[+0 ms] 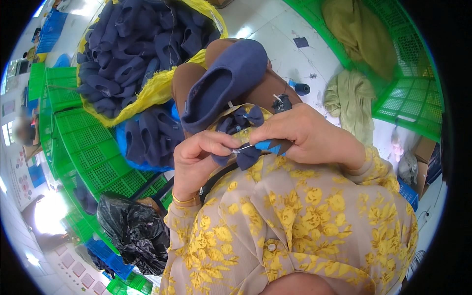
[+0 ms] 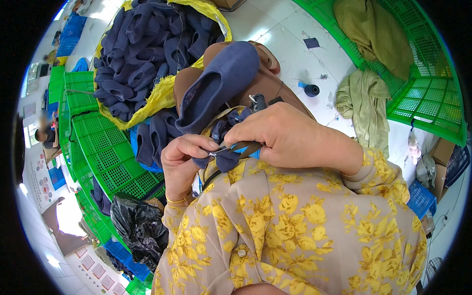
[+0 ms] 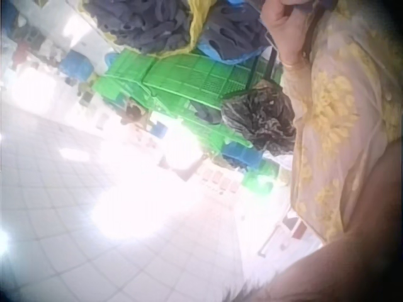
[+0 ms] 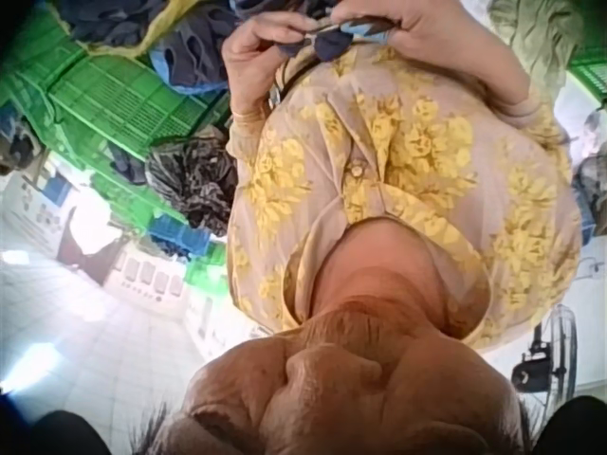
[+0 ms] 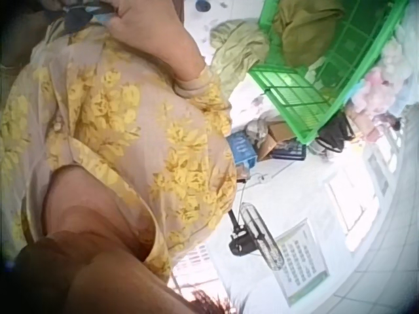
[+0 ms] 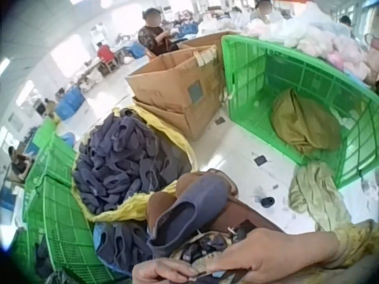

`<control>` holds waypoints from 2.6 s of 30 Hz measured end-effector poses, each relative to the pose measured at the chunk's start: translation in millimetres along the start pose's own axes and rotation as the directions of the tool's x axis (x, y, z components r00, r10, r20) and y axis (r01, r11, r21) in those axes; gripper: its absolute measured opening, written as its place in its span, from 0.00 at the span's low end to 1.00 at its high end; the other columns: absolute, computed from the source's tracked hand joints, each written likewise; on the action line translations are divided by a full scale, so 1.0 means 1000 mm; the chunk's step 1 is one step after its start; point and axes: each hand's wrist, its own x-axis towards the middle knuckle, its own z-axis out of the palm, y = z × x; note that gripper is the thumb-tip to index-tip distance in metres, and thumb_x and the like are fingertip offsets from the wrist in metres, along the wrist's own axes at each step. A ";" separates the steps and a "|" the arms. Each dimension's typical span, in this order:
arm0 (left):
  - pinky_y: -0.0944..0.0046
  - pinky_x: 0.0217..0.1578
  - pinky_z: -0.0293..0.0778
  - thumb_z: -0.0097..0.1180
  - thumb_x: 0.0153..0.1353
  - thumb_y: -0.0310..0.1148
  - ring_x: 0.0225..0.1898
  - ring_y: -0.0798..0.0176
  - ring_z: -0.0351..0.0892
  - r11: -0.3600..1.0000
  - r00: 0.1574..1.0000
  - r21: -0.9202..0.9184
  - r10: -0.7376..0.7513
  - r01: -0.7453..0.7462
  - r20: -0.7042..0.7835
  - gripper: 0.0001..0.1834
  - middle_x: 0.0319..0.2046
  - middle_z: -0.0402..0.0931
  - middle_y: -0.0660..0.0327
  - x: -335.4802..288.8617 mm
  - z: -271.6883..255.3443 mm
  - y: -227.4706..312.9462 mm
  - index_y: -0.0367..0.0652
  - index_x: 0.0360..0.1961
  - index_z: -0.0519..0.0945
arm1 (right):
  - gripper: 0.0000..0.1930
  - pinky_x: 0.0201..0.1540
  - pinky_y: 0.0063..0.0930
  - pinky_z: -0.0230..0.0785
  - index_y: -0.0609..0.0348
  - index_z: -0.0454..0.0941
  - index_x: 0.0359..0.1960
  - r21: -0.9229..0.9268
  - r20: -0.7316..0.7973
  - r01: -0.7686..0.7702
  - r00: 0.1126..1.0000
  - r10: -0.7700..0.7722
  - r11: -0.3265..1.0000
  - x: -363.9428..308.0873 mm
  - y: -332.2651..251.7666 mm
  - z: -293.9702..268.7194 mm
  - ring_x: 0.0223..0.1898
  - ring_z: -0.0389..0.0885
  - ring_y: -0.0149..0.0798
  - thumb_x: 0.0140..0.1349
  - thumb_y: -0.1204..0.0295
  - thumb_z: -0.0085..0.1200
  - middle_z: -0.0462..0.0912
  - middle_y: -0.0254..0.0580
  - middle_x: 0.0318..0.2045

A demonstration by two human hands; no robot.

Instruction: The person trims loose threads and excess fabric from a dark blue slip-on shoe using blue-handled scissors. The person holds the shoe in the left hand and uses the scissors in the right hand to snip small threads around the shoe's opening and edges.

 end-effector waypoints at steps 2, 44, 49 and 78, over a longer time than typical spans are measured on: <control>0.64 0.48 0.78 0.62 0.53 0.14 0.44 0.60 0.82 1.000 1.000 0.030 0.006 -0.006 -0.005 0.06 0.40 0.82 0.52 -0.001 -0.001 0.000 0.35 0.30 0.81 | 0.22 0.38 0.37 0.75 0.56 0.81 0.44 0.011 0.026 -0.009 1.000 0.009 1.000 0.000 -0.002 0.000 0.36 0.83 0.50 0.44 0.84 0.54 0.85 0.43 0.35; 0.62 0.45 0.80 0.63 0.53 0.15 0.40 0.60 0.83 0.992 0.994 -0.078 -0.103 0.101 -0.020 0.07 0.36 0.83 0.51 -0.001 0.010 -0.002 0.35 0.28 0.79 | 0.22 0.34 0.38 0.74 0.55 0.81 0.43 -0.020 0.160 -0.009 0.987 0.012 1.000 -0.002 -0.005 -0.001 0.33 0.82 0.50 0.42 0.83 0.53 0.84 0.42 0.32; 0.62 0.45 0.80 0.65 0.53 0.16 0.39 0.62 0.82 0.977 0.980 -0.105 -0.190 0.184 -0.058 0.08 0.35 0.82 0.52 -0.005 0.018 0.000 0.36 0.29 0.77 | 0.25 0.35 0.38 0.76 0.55 0.81 0.45 -0.016 0.102 0.015 0.995 -0.013 1.000 -0.008 0.002 0.009 0.36 0.83 0.50 0.39 0.85 0.52 0.85 0.43 0.36; 0.69 0.45 0.75 0.56 0.62 0.19 0.41 0.67 0.78 0.838 0.936 -0.445 -0.353 0.314 -0.004 0.09 0.41 0.76 0.57 -0.006 0.016 -0.004 0.34 0.43 0.75 | 0.27 0.49 0.32 0.74 0.58 0.78 0.49 0.256 0.086 -0.153 0.987 0.135 0.955 -0.015 0.021 0.026 0.44 0.83 0.49 0.45 0.90 0.44 0.84 0.49 0.41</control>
